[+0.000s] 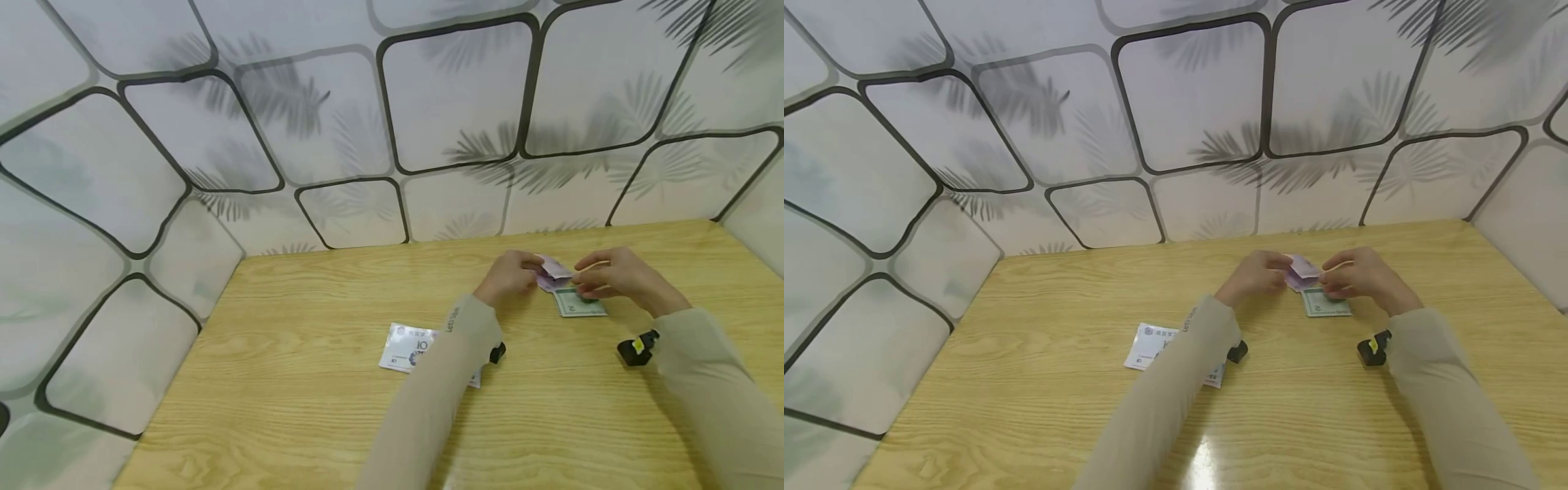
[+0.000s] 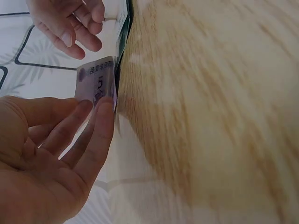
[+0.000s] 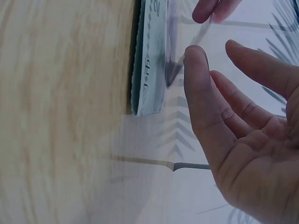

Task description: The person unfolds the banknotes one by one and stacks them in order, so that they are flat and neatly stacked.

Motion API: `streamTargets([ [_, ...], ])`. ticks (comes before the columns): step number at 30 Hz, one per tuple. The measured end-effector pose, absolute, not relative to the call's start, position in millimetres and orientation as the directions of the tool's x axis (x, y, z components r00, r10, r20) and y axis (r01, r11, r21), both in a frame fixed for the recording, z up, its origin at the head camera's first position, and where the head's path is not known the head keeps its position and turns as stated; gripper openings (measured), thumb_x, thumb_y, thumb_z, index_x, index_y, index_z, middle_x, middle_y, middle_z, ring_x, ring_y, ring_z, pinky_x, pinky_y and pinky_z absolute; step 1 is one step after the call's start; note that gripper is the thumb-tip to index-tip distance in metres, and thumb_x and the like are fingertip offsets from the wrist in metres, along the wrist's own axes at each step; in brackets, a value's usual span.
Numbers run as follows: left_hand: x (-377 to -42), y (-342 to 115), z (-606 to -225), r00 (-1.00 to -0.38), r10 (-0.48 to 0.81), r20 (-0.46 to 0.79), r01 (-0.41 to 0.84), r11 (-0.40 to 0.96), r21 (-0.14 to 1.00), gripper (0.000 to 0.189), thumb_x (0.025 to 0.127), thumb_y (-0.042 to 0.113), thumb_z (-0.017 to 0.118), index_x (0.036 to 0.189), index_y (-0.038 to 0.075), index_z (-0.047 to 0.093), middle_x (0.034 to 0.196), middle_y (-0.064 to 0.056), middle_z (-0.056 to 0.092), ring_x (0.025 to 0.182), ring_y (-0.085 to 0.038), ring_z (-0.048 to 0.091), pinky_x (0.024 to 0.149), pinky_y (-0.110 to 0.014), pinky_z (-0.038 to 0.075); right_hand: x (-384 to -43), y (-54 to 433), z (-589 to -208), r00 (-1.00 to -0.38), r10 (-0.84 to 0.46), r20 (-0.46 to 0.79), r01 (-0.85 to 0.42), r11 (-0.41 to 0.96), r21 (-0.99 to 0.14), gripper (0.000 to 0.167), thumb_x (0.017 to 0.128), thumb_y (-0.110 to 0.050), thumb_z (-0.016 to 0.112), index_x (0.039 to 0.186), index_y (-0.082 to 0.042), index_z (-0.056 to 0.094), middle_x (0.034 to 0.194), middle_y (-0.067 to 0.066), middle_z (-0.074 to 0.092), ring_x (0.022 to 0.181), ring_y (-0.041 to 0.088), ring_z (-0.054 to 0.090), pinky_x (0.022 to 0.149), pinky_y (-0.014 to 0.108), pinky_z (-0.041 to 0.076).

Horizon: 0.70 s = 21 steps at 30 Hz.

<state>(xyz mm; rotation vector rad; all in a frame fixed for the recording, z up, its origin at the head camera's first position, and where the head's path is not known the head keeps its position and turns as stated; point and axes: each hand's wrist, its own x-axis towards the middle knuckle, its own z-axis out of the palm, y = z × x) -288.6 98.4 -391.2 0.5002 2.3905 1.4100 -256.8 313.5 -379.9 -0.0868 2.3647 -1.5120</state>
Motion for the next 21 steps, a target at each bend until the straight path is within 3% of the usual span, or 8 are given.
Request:
streamTargets([
  [3,-288.3,98.8,-391.3,-0.918,0.393,-0.048,0.179,0.522,0.834,0.038,0.094,-0.009,0.059,0.127,0.006,0.071,0.115,-0.004,0.074,0.054,-0.004,0.047,0.047,-0.015,0.039,-255.7,313.3,-380.3,-0.946,-0.22,-0.238,0.121,0.442,-0.889,0.048,0.102,-0.004,0.06,0.134,0.025,0.039,0.103,0.012,0.07,0.082,0.014,0.071,0.077,0.034,0.062],
  [8,-286.3,98.9,-387.4,-0.957,0.279,0.081,0.227,0.542,0.809,0.019,0.094,0.0,0.071,0.11,0.007,0.078,0.098,0.001,0.077,0.07,0.001,0.063,0.053,-0.011,0.046,-254.7,311.0,-381.1,-0.947,-0.221,-0.232,0.109,0.46,-0.881,0.052,0.101,-0.007,0.062,0.136,0.024,0.039,0.105,0.015,0.07,0.083,0.014,0.071,0.077,0.034,0.062],
  [14,-286.1,97.5,-383.7,-0.957,0.211,0.197,0.279,0.502,0.819,0.007,0.093,0.004,0.074,0.097,0.004,0.08,0.088,-0.004,0.077,0.062,-0.005,0.067,0.051,-0.01,0.049,-255.7,303.5,-381.4,-0.942,-0.239,-0.236,0.101,0.467,-0.878,0.058,0.1,-0.011,0.065,0.138,0.023,0.038,0.108,0.019,0.071,0.085,0.017,0.072,0.078,0.035,0.062],
  [19,-286.9,94.3,-383.7,-0.958,0.19,0.216,0.285,0.535,0.795,0.009,0.094,0.013,0.075,0.097,0.007,0.08,0.084,0.001,0.073,0.059,-0.004,0.06,0.048,-0.013,0.045,-256.3,297.7,-381.9,-0.939,-0.244,-0.243,0.093,0.501,-0.861,0.065,0.1,-0.015,0.065,0.141,0.025,0.032,0.113,0.025,0.067,0.086,0.016,0.07,0.078,0.035,0.062],
  [21,-287.4,91.5,-383.5,-0.962,0.178,0.208,0.273,0.563,0.78,0.009,0.095,0.016,0.075,0.096,0.009,0.081,0.087,0.002,0.071,0.064,-0.004,0.056,0.052,-0.014,0.044,-256.6,296.1,-382.3,-0.939,-0.244,-0.241,0.086,0.512,-0.855,0.065,0.1,-0.014,0.065,0.141,0.024,0.032,0.114,0.024,0.066,0.086,0.014,0.069,0.077,0.034,0.062],
])
